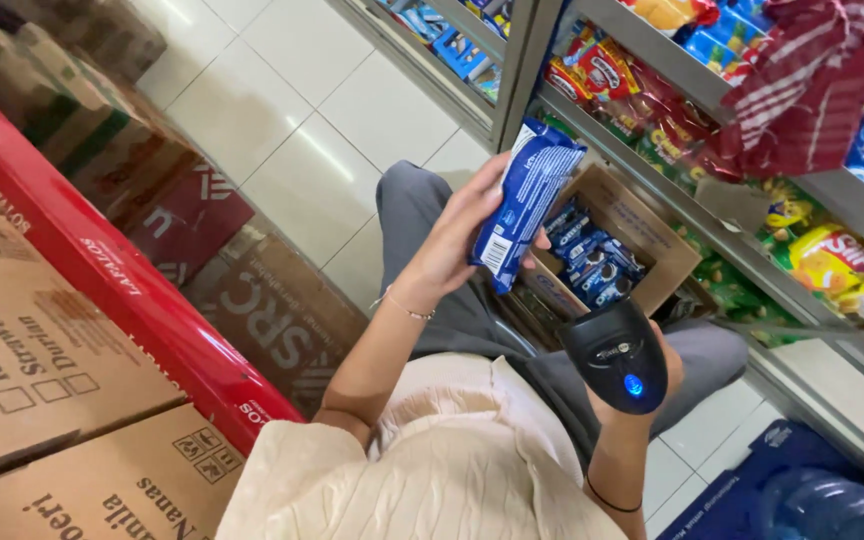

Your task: Scanning and placing snack packages onto grocery store shelves from a box.

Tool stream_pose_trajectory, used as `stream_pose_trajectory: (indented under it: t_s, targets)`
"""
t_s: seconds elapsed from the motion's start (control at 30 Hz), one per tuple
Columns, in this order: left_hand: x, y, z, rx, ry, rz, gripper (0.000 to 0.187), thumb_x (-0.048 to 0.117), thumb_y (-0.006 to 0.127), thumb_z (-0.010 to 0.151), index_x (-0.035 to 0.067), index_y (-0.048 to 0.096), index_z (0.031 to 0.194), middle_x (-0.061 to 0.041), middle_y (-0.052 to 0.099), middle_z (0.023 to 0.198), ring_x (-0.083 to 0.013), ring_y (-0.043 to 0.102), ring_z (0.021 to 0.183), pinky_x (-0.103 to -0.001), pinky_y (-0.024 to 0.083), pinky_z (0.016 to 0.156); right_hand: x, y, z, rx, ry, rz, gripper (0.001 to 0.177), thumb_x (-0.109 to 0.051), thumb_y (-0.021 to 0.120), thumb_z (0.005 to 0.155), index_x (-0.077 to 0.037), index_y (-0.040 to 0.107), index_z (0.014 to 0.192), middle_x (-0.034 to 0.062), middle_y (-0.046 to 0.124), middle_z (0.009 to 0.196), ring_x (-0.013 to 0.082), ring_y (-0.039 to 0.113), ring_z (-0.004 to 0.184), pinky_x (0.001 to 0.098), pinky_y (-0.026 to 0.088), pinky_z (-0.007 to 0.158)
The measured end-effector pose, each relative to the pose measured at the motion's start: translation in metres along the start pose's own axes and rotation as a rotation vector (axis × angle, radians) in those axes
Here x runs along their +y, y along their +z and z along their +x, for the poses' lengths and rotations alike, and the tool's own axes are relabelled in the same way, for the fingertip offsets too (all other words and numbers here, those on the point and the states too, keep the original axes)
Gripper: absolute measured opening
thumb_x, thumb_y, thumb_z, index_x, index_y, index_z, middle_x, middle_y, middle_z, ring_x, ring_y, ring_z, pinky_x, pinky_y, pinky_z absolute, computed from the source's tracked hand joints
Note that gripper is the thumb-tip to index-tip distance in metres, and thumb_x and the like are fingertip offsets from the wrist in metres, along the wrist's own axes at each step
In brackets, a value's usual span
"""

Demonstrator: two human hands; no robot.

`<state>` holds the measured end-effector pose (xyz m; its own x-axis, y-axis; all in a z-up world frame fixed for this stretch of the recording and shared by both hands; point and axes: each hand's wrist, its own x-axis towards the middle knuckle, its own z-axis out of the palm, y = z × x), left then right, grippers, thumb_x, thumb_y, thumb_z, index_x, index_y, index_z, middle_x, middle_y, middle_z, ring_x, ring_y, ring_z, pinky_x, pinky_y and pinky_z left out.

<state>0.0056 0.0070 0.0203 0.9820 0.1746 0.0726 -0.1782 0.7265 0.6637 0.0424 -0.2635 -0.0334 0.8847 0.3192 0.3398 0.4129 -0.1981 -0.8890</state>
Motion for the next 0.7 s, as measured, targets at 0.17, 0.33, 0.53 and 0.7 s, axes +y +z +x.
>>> stream_pose_trajectory:
  t_s: [0.17,0.33,0.53,0.7]
  targets:
    - [0.017,0.008,0.000,-0.021,-0.003,0.109,0.057,0.027,0.047,0.111,0.000,0.032,0.160,-0.021,0.069,0.112,-0.0284,0.075,0.092,-0.039,0.063,0.074,-0.041,-0.007,0.015,0.014,-0.222,-0.154,0.027,-0.007,0.078,0.085,0.006,0.068,0.106,0.0122,0.072,0.093,0.0182,0.070,0.080,0.0259,0.054,0.073]
    - [0.028,0.008,0.001,-0.008,-0.003,0.276,0.054,0.022,0.049,0.110,0.000,0.036,0.158,-0.018,0.068,0.120,-0.0262,0.075,0.092,-0.036,0.063,0.076,-0.064,-0.012,0.024,-0.024,-0.311,-0.123,0.023,-0.009,0.076,0.080,0.005,0.064,0.094,0.0143,0.070,0.090,0.0226,0.070,0.077,0.0278,0.053,0.069]
    - [0.031,0.008,0.009,0.001,0.067,0.415,0.051,0.018,0.050,0.112,0.000,0.038,0.158,-0.015,0.064,0.133,-0.0207,0.072,0.102,-0.034,0.062,0.088,-0.085,-0.017,0.027,-0.127,-0.351,-0.148,0.027,-0.011,0.075,0.073,0.006,0.064,0.091,0.0169,0.067,0.087,0.0287,0.069,0.076,0.0315,0.052,0.068]
    - [0.029,0.008,0.011,0.010,0.077,0.455,0.049,0.015,0.050,0.114,-0.001,0.040,0.158,-0.014,0.061,0.141,-0.0169,0.069,0.111,-0.032,0.060,0.096,-0.088,-0.018,0.024,-0.193,-0.332,-0.172,0.026,-0.012,0.074,0.072,0.005,0.066,0.090,0.0168,0.068,0.087,0.0303,0.069,0.077,0.0333,0.052,0.069]
